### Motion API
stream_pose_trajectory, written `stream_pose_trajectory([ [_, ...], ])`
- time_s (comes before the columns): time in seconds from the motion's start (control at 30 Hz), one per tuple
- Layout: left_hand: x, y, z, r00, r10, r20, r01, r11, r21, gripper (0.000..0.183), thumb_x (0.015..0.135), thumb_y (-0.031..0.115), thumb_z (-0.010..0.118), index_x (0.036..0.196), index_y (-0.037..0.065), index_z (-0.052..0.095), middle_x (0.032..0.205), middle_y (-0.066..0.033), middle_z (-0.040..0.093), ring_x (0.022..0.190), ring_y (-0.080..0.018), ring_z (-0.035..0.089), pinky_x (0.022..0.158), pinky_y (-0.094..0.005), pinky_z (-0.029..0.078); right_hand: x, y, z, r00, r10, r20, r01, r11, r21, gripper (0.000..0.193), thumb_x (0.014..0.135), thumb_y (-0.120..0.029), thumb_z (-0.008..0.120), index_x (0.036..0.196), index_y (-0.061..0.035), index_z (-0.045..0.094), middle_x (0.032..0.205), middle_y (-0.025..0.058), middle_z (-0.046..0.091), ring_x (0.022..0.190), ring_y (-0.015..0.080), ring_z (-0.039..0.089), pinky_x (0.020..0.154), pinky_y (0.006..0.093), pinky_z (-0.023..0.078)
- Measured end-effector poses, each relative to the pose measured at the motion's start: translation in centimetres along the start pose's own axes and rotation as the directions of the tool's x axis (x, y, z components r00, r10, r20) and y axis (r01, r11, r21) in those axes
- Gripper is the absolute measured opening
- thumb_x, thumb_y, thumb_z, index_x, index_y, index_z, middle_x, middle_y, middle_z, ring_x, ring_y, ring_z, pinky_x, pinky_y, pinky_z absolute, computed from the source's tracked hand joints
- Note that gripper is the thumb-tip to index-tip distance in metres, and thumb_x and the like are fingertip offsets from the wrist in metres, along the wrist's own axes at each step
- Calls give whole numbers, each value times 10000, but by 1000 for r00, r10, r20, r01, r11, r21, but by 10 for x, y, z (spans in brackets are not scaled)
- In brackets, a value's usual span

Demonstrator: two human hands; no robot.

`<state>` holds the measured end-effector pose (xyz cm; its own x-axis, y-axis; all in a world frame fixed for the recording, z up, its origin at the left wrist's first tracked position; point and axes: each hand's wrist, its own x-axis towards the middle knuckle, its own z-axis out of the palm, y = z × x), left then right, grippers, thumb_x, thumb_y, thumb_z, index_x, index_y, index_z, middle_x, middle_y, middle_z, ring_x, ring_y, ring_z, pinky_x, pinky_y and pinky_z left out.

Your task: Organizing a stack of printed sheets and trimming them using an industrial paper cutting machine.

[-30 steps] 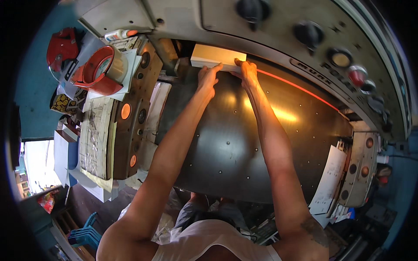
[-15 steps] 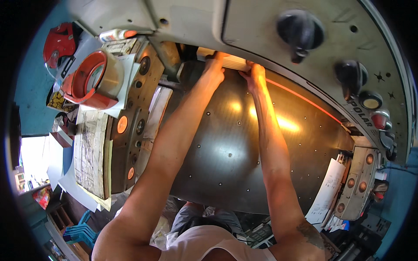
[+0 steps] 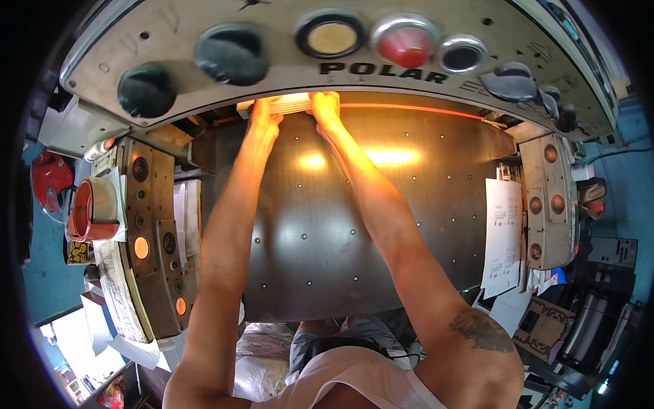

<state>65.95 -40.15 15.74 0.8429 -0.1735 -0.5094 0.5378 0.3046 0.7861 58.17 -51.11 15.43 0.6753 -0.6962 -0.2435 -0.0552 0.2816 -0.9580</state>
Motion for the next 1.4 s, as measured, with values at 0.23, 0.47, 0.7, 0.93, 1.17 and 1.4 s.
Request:
stream_pose_trajectory([
  [0.23, -30, -45, 59, 995, -45, 87, 34, 992, 124, 556, 645, 153, 752, 1142, 22, 538, 1130, -133, 582, 1138, -313, 493, 1041, -491, 339, 21, -9, -79, 999, -26, -19, 26, 1000, -16, 276, 954, -187, 527, 1158, -21, 610, 1073, 134, 665, 971, 263, 653, 767, 433, 590],
  [0.47, -25, -49, 41, 990, 138, 31, -141, 948, 284, 575, 628, 130, 733, 1130, -49, 516, 1138, -164, 585, 1215, -347, 456, 1113, -492, 291, 9, -15, -68, 997, -44, -62, 46, 999, 26, 360, 878, -189, 622, 1168, 25, 614, 1108, 178, 651, 972, 302, 638, 770, 440, 562],
  [0.7, -46, -46, -33, 806, 552, 215, -408, 253, 877, 599, 647, 259, 895, 1096, -4, 600, 1058, -241, 615, 1145, -381, 534, 956, -462, 459, -34, 11, -117, 880, -465, 91, 400, 624, -671, 207, 808, -241, 746, 842, -51, 671, 832, 114, 665, 788, 276, 661, 731, 407, 524],
  [0.93, 5, -24, -38, 463, 773, 433, -704, 23, 710, 504, 667, 215, 873, 1081, 4, 679, 1123, -203, 650, 1087, -372, 564, 950, -440, 457, -3, 11, -82, 556, -682, 475, 711, 94, -697, 118, 807, -138, 718, 798, -56, 634, 811, 133, 657, 784, 316, 652, 674, 430, 534],
  [1.17, 2, -38, -35, 436, 743, 507, -740, -24, 672, 594, 690, 231, 861, 1175, -8, 616, 1206, -189, 633, 1148, -410, 523, 1000, -453, 423, -7, 26, -88, 515, -713, 475, 714, 51, -698, 124, 852, -135, 677, 829, -54, 586, 835, 127, 582, 830, 321, 630, 696, 442, 529],
  [1.4, 1, -29, -30, 498, 709, 500, -681, -37, 731, 543, 699, 290, 848, 1115, 6, 645, 1104, -143, 666, 1002, -376, 543, 925, -451, 453, -7, 25, -88, 535, -663, 523, 701, 3, -713, 105, 910, -144, 594, 917, -48, 553, 889, 137, 565, 878, 320, 590, 767, 435, 509],
])
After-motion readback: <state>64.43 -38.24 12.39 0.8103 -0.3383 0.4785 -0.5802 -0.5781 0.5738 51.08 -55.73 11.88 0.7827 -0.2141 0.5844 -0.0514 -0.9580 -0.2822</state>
